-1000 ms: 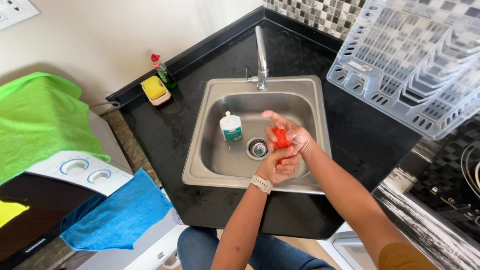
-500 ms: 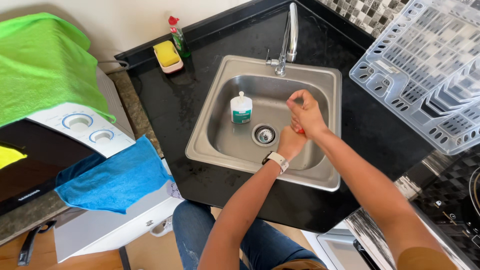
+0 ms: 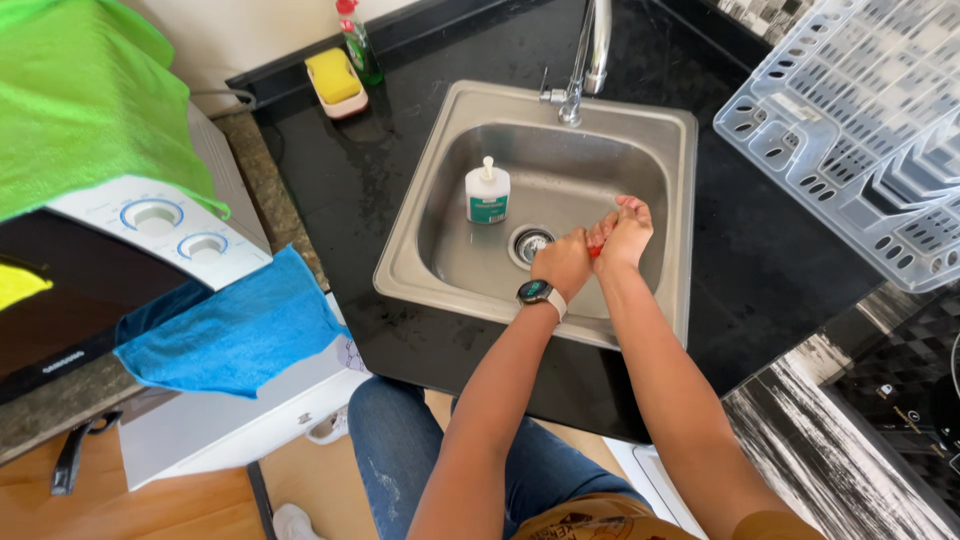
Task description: The person washes a red cloth under running water in a kitchen sink, then uses the damp cloth to wipe the countertop, the sink basin, and the adjacent induction cooktop. The person moves between the sink and the cooktop to clean different areas.
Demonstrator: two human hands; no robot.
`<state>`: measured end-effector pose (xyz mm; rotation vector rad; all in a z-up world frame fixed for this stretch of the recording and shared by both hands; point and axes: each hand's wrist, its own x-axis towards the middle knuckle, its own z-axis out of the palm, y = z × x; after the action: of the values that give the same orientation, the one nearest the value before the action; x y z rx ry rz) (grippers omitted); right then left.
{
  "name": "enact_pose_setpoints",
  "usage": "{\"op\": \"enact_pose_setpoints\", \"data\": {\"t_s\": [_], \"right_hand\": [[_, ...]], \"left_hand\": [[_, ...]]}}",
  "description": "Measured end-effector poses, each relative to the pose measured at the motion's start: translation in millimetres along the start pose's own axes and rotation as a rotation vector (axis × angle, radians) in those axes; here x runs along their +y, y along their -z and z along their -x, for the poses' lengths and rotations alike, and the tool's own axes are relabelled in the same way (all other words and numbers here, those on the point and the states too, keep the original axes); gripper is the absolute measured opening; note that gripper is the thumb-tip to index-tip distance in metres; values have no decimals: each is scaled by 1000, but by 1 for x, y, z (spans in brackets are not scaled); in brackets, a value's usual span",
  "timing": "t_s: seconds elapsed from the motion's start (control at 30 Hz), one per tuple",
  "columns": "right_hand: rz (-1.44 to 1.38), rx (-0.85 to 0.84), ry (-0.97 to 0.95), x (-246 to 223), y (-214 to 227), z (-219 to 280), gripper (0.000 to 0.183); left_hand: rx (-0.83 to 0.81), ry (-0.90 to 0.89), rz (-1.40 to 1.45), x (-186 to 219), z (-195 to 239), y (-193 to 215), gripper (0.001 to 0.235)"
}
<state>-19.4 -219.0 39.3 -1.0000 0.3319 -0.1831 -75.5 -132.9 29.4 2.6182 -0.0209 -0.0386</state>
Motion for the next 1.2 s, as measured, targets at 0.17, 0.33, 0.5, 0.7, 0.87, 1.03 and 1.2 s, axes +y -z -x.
{"op": "enact_pose_setpoints", "data": {"t_s": [0.17, 0.33, 0.5, 0.7, 0.87, 1.03, 1.2], "right_hand": [[-46, 64, -46, 15, 16, -19, 27], [-172, 158, -58, 26, 33, -33, 29], [-291, 221, -161, 34, 43, -39, 31], [-176, 59, -394, 6, 30, 5, 24], [385, -366, -121, -34, 67, 22, 12], [568, -675, -58, -90, 74, 82, 33], [672, -537, 304, -87, 92, 83, 6]], "left_hand": [[125, -128, -113, -10, -6, -19, 21], [457, -336, -326, -10, -1, -20, 11], [876, -414, -632, -9, 0, -17, 15], [203, -170, -194, -23, 15, -22, 44], [136, -78, 193, -10, 62, 53, 50], [40, -119, 346, 5, 85, 94, 69], [-71, -280, 267, 10, 91, 71, 72]]}}
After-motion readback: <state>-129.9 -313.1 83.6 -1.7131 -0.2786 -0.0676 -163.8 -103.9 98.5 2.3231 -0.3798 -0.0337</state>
